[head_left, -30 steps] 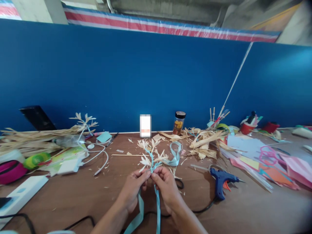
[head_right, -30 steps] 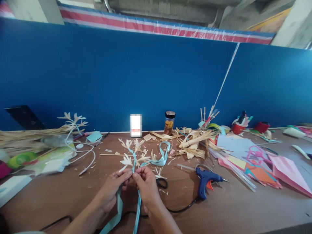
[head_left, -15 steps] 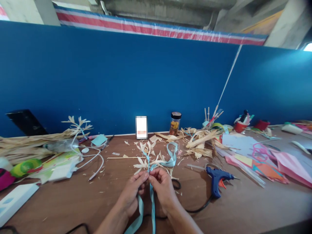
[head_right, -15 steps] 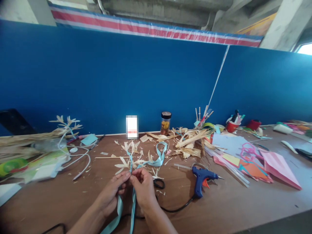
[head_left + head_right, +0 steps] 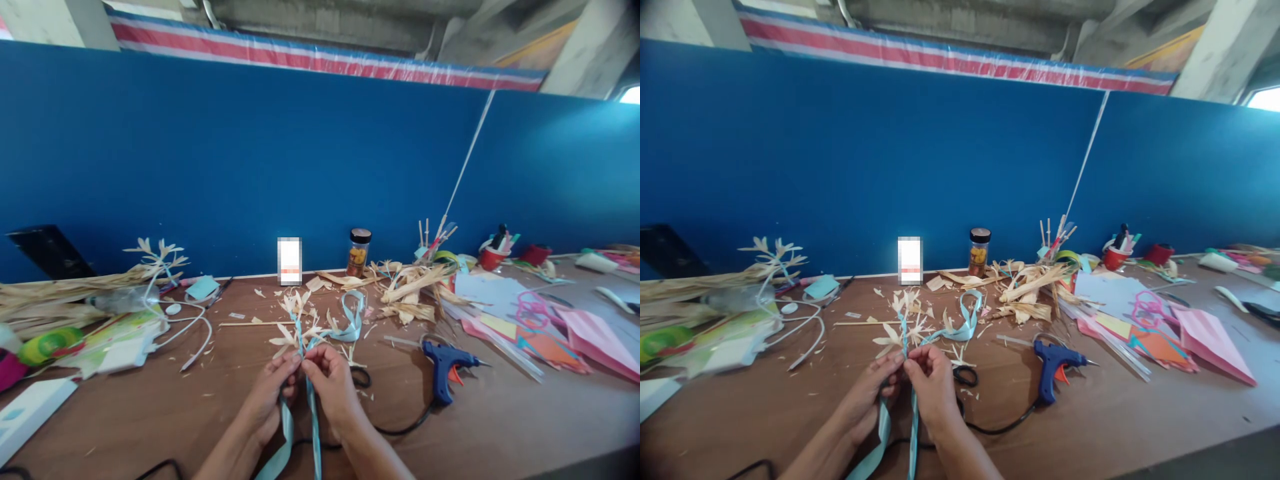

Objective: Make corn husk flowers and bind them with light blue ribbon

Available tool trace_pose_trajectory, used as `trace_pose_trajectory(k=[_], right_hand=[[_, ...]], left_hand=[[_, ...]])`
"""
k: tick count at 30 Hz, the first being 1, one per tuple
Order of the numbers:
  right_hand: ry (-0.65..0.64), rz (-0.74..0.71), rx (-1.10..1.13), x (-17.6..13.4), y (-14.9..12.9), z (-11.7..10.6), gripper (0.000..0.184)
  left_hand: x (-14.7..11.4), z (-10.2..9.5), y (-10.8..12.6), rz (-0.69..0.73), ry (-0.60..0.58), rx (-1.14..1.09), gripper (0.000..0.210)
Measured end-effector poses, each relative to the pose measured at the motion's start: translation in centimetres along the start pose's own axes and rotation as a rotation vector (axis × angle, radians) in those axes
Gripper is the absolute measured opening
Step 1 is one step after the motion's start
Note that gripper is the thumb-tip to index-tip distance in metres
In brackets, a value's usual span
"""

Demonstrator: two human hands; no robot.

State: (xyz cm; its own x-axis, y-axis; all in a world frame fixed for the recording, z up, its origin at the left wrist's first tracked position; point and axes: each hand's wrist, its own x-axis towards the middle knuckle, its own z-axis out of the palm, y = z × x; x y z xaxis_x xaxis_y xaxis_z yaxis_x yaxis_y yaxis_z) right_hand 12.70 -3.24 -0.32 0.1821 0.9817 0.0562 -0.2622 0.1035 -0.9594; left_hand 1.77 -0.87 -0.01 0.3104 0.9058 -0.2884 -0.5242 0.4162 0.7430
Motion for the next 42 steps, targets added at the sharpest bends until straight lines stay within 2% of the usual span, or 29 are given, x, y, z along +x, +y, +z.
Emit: trace_pose_trajectory(k=[4,7,10,12,14,16,18,22,25,28,33,36,42], right_hand=[[0.016,0.022,-0.022,-0.4,-0.6,-0.2,0.017],[-0.014,0.028,-0.083,-1.6,-2.7,-0.9,0.016],[-0.137,-0.043,-0.314,-3.5,-5.5,-2.4,0.009],[-0.204,-0.114,-0.544,-4.8,-7.1,-4.0,0.008],[-0.184,-0.238,-0.761,-5.7,-8.5,-6.3,0.009],[-0.119,-0.300,-0.935,-6.0,-9.5,-9.2,0.009],[-0.043,-0.281,-1.079,-5.9,-10.5,-12.6,0.011],[0.217,-0.247,-1.387,-5.3,-12.3,-19.6,0.016],[0.353,-0.177,-1.565,-5.3,-13.0,-22.7,0.019],[0.380,-0.115,-1.655,-5.7,-12.5,-22.7,0.020],[0.416,0.010,-1.771,-5.9,-9.8,-19.4,0.029],[0.445,0.044,-1.792,-5.5,-8.5,-18.3,0.033],[0.435,0.024,-1.691,-5.0,-7.2,-19.6,0.018]], left_hand=[[-0.1,0.1,0.0,-0.002,0.021,-0.015,0.018],[-0.4,0.2,0.2,-0.007,0.031,-0.022,0.016],[-0.6,0.3,0.3,-0.037,0.004,0.013,0.015],[-0.6,0.3,0.3,-0.020,0.038,0.012,0.016],[-0.5,0.3,0.3,-0.004,0.071,-0.013,0.019],[-0.5,0.3,0.3,-0.027,0.061,-0.006,0.020],[-0.5,0.2,0.2,-0.038,0.047,0.024,0.018],[-0.4,-0.1,0.1,-0.088,0.053,0.085,0.020],[-0.3,0.0,0.1,-0.075,0.069,0.059,0.019],[-0.3,0.3,0.2,-0.070,0.088,0.028,0.018],[-0.7,0.6,0.3,-0.057,0.114,0.038,0.014],[-0.8,0.4,0.3,-0.085,0.107,0.046,0.015],[-0.7,0.4,0.1,-0.036,0.087,-0.003,0.012]])
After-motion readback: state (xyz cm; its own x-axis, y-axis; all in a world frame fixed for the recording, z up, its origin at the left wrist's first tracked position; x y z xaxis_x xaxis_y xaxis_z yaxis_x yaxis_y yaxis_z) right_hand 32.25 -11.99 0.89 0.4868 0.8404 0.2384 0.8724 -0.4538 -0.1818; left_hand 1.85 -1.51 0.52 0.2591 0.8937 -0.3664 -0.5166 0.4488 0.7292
